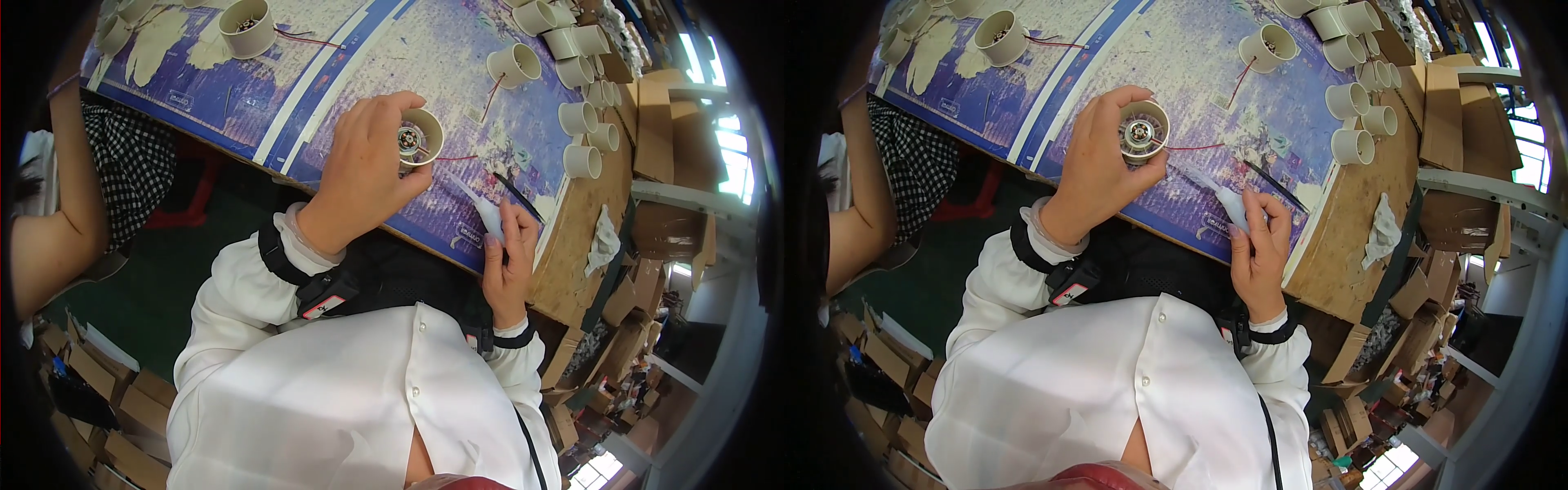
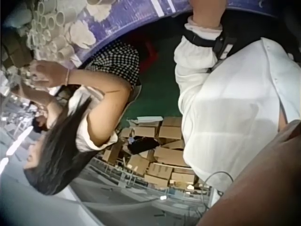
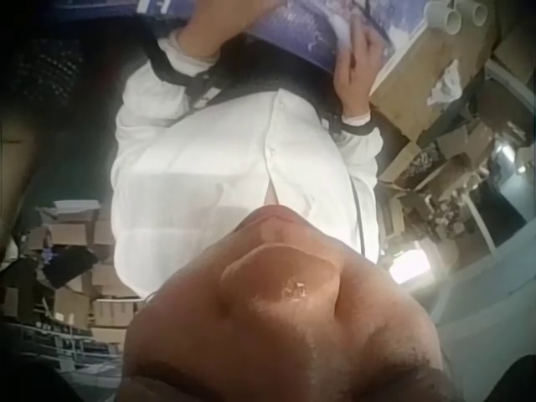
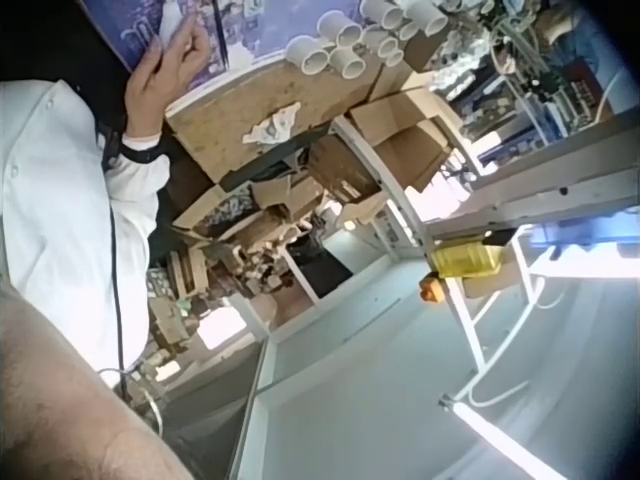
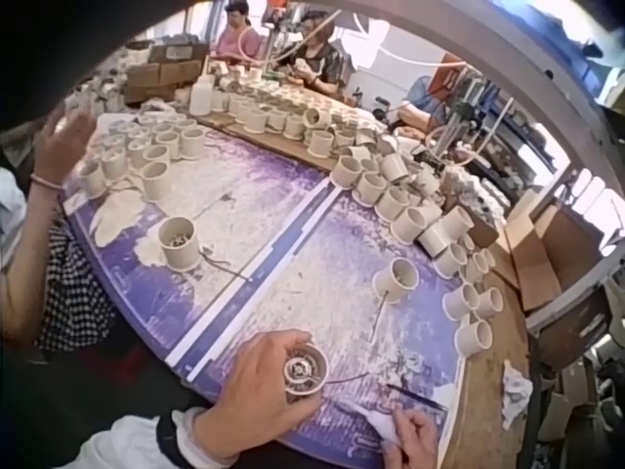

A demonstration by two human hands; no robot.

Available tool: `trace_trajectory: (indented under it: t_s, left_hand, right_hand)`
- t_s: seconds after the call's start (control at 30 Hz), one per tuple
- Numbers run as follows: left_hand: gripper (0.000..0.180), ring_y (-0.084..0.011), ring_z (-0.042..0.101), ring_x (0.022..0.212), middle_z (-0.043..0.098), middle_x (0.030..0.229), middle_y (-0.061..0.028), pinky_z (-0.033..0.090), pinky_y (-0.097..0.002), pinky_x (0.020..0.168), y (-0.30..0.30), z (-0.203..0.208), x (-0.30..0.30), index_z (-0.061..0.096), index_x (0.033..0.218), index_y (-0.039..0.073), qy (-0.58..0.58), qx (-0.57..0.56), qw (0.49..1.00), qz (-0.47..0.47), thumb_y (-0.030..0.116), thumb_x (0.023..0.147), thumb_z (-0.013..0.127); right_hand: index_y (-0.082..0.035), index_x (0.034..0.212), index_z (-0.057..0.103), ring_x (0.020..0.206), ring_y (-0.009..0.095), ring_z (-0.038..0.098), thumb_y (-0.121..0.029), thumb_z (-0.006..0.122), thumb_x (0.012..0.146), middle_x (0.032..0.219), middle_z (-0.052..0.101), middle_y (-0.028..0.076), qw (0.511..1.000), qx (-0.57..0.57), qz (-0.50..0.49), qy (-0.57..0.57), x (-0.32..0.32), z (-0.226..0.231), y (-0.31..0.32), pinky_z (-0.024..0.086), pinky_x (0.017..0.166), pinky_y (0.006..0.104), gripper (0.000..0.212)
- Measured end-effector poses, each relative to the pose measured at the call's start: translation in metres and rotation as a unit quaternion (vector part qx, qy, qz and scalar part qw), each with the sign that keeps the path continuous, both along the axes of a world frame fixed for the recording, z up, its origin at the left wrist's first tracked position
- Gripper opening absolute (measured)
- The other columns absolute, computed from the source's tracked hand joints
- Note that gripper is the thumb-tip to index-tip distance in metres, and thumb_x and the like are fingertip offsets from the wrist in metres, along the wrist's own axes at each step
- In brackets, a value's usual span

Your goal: The person assembles a light fixture by picking up a plastic housing, using tweezers to position a wire inside it, and applying glue from a bottle. They then press a white cap onto the housing, wipe the assembly with a cloth, and place it back on the table.

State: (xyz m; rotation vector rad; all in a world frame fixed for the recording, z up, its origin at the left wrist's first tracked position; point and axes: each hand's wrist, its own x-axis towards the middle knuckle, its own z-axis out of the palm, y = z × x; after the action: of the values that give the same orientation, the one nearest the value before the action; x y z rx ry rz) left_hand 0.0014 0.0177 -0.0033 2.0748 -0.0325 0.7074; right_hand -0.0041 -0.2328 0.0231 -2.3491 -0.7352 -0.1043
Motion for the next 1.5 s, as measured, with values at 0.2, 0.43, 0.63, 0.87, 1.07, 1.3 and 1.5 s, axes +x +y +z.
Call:
trace_trajectory:
  t_s: [0.2, 0.43, 0.63, 0.87, 1.07, 1.3, 1.5]
  left_hand:
    - [0.062, -0.0357, 0.057, 0.11, 0.059, 0.118, -0.0154, 0.046, -0.0416, 0.094, 0.0, 0.001, 0.0, 0.05, 0.127, 0.005, 0.012, 0.012, 1.0, -0.004, 0.007, 0.072, 0.079]
    - [0.062, -0.0367, 0.057, 0.109, 0.059, 0.116, -0.0155, 0.045, -0.042, 0.094, 0.001, 0.0, 0.001, 0.05, 0.127, 0.006, 0.001, 0.017, 1.0, 0.002, 0.007, 0.072, 0.079]
    - [0.061, -0.037, 0.057, 0.108, 0.059, 0.116, -0.0158, 0.045, -0.0421, 0.093, 0.0, 0.001, 0.002, 0.05, 0.126, 0.006, -0.009, 0.035, 0.999, -0.007, 0.007, 0.072, 0.079]
    - [0.062, -0.036, 0.058, 0.108, 0.059, 0.115, -0.0155, 0.046, -0.0418, 0.093, 0.0, 0.0, 0.001, 0.05, 0.127, 0.005, 0.001, 0.009, 1.0, 0.0, 0.007, 0.072, 0.078]
    - [0.061, -0.0336, 0.059, 0.106, 0.059, 0.116, -0.0159, 0.048, -0.0401, 0.091, 0.002, 0.002, 0.0, 0.05, 0.127, 0.004, 0.029, -0.036, 0.999, -0.008, 0.008, 0.073, 0.078]
    - [0.061, -0.0322, 0.06, 0.105, 0.059, 0.115, -0.0164, 0.049, -0.039, 0.09, 0.003, 0.002, 0.001, 0.05, 0.127, 0.004, 0.026, -0.048, 0.998, -0.02, 0.009, 0.074, 0.079]
    - [0.062, -0.035, 0.058, 0.105, 0.06, 0.113, -0.0155, 0.045, -0.0436, 0.091, -0.001, 0.0, 0.004, 0.05, 0.127, 0.004, 0.015, 0.005, 1.0, 0.019, 0.009, 0.072, 0.079]
  right_hand:
    - [0.001, 0.137, 0.056, 0.114, 0.031, 0.052, 0.002, 0.061, 0.093, 0.126, 0.052, 0.017, 1.0, 0.007, -0.001, -0.027, 0.0, -0.004, -0.003, 0.042, 0.098, 0.0362, 0.044]
    - [0.001, 0.136, 0.057, 0.113, 0.031, 0.052, 0.003, 0.063, 0.092, 0.126, 0.052, 0.017, 0.999, 0.0, -0.001, -0.042, 0.0, -0.005, -0.003, 0.042, 0.096, 0.0366, 0.045]
    - [0.003, 0.139, 0.054, 0.119, 0.031, 0.05, 0.0, 0.059, 0.094, 0.127, 0.051, 0.017, 0.999, -0.006, 0.005, -0.031, -0.001, -0.004, -0.005, 0.038, 0.105, 0.0371, 0.045]
    - [0.003, 0.137, 0.056, 0.119, 0.032, 0.05, 0.0, 0.06, 0.094, 0.129, 0.05, 0.018, 0.998, 0.0, 0.0, -0.067, -0.003, -0.007, -0.002, 0.038, 0.105, 0.0385, 0.043]
    - [0.001, 0.133, 0.06, 0.115, 0.032, 0.051, 0.004, 0.067, 0.088, 0.128, 0.05, 0.017, 0.991, -0.006, 0.011, -0.136, -0.007, -0.01, -0.002, 0.043, 0.097, 0.0378, 0.045]
    - [0.002, 0.14, 0.053, 0.119, 0.028, 0.05, -0.008, 0.059, 0.097, 0.129, 0.051, 0.017, 0.999, 0.024, -0.02, -0.035, -0.004, 0.0, -0.008, 0.037, 0.105, 0.037, 0.045]
    - [0.001, 0.144, 0.05, 0.109, 0.019, 0.054, -0.013, 0.051, 0.102, 0.126, 0.055, 0.014, 0.995, 0.086, -0.052, 0.013, 0.002, -0.001, -0.011, 0.043, 0.093, 0.0304, 0.044]
